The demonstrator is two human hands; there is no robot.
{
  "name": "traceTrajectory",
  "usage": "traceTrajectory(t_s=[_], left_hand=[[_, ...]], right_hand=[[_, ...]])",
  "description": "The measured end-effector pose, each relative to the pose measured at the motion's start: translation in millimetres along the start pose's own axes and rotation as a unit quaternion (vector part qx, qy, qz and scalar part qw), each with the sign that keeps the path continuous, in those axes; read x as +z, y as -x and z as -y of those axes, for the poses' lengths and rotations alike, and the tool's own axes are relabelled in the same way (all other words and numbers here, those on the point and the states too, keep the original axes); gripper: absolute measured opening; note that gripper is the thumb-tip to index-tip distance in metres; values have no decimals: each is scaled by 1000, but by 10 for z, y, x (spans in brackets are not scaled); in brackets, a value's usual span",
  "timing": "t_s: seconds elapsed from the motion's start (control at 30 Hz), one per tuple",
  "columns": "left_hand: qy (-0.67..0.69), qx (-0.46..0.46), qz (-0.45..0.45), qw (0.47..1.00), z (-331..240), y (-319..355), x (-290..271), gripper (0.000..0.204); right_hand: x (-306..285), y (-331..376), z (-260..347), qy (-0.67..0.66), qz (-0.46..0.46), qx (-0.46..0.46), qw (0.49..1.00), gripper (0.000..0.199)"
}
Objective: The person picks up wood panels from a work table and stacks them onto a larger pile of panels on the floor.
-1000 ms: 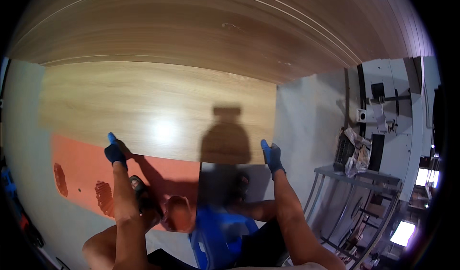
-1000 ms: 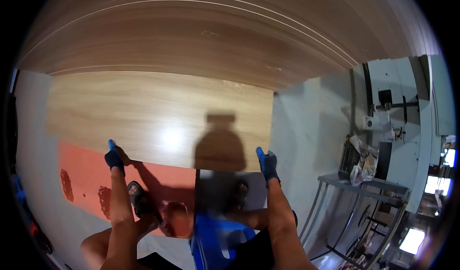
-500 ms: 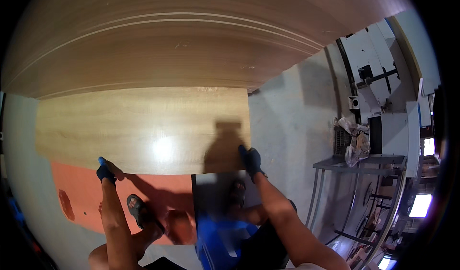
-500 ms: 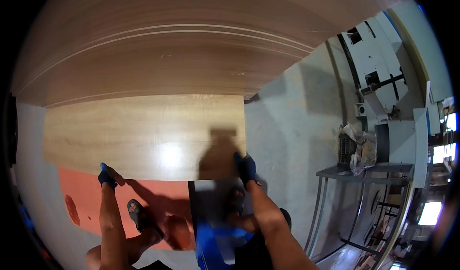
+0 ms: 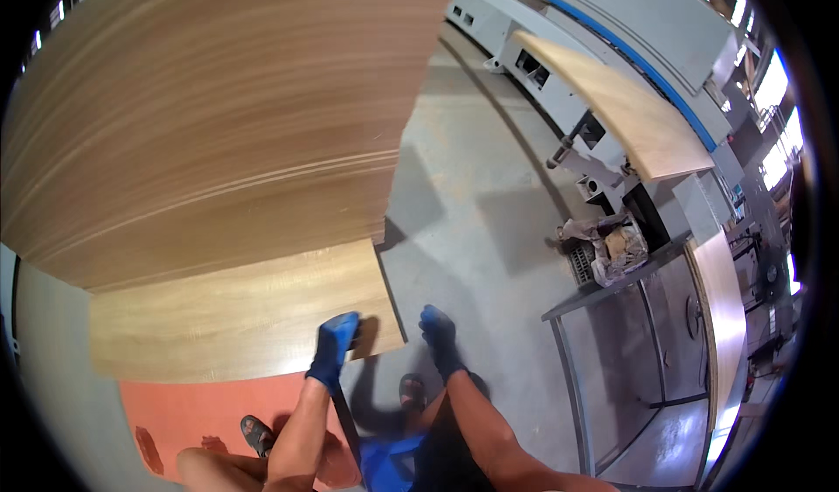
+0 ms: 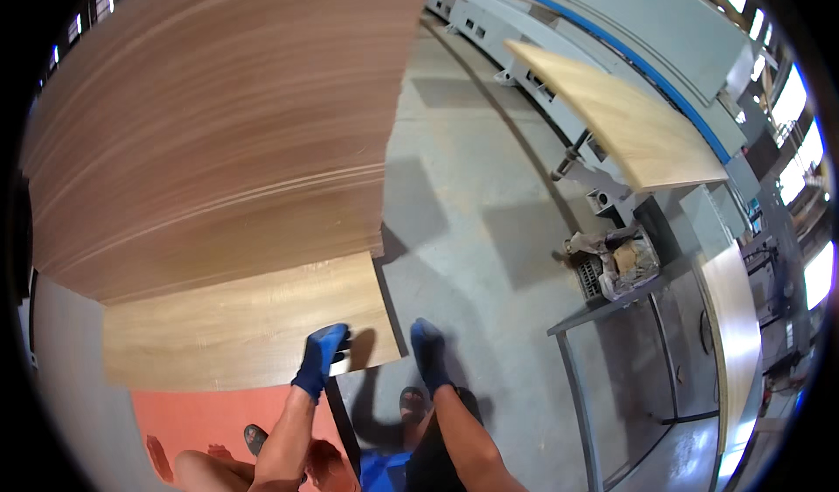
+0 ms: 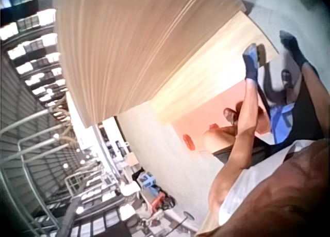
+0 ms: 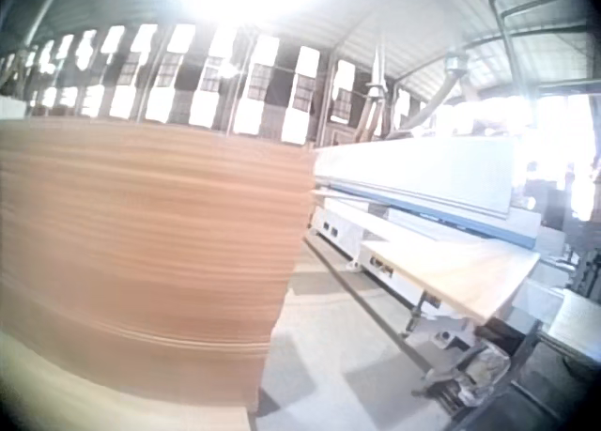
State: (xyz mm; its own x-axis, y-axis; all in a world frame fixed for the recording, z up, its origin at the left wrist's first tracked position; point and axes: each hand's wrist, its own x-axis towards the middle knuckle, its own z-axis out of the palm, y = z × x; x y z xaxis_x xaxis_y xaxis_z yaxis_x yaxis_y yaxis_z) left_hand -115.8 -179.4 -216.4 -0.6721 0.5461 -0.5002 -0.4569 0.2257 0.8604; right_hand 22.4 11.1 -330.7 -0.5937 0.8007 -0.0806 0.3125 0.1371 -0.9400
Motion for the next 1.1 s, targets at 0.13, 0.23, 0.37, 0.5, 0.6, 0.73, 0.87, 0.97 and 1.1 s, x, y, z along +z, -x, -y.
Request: traceTrajectory(t_s=[0.13, 0.23, 0.37, 0.5, 0.6, 0.73, 0.87, 0.97, 1.1], left_hand=[[82, 51, 192, 977, -1080, 501, 1040, 40], [140, 50, 354, 923, -1659, 766, 1879, 54], [202, 4, 431, 880, -2207, 1131, 2762, 63], [265, 16, 521, 812, -2298, 1356, 3385, 57], [255, 60, 480, 837, -2264, 1569, 3497, 49], [221, 62, 497, 837, -2195, 1632, 3467, 51], [236, 77, 457, 854, -2197, 1766, 3267, 53], [303, 99, 480, 817, -2046, 1902, 2934, 53], [280, 97, 427, 855, -2009, 2094, 2086, 47]], right_hand=[[-742, 462, 1074, -376, -5, 179, 909, 16], [-1349, 655, 1015, -461, 18, 113, 880, 13], [-2017, 973, 1443, -461, -94, 118, 874, 26], [-2686, 960, 1443, -543, -29, 22, 839, 39], [-3087, 1007, 1747, -575, -23, -33, 817, 41], [-3565, 1045, 2047, -552, -91, -48, 828, 48], [-3895, 1058, 2368, -562, -119, -67, 816, 56], [-4289, 1066, 2474, -546, -147, -75, 821, 62], [-5294, 860, 2216, -530, 93, -125, 834, 69]])
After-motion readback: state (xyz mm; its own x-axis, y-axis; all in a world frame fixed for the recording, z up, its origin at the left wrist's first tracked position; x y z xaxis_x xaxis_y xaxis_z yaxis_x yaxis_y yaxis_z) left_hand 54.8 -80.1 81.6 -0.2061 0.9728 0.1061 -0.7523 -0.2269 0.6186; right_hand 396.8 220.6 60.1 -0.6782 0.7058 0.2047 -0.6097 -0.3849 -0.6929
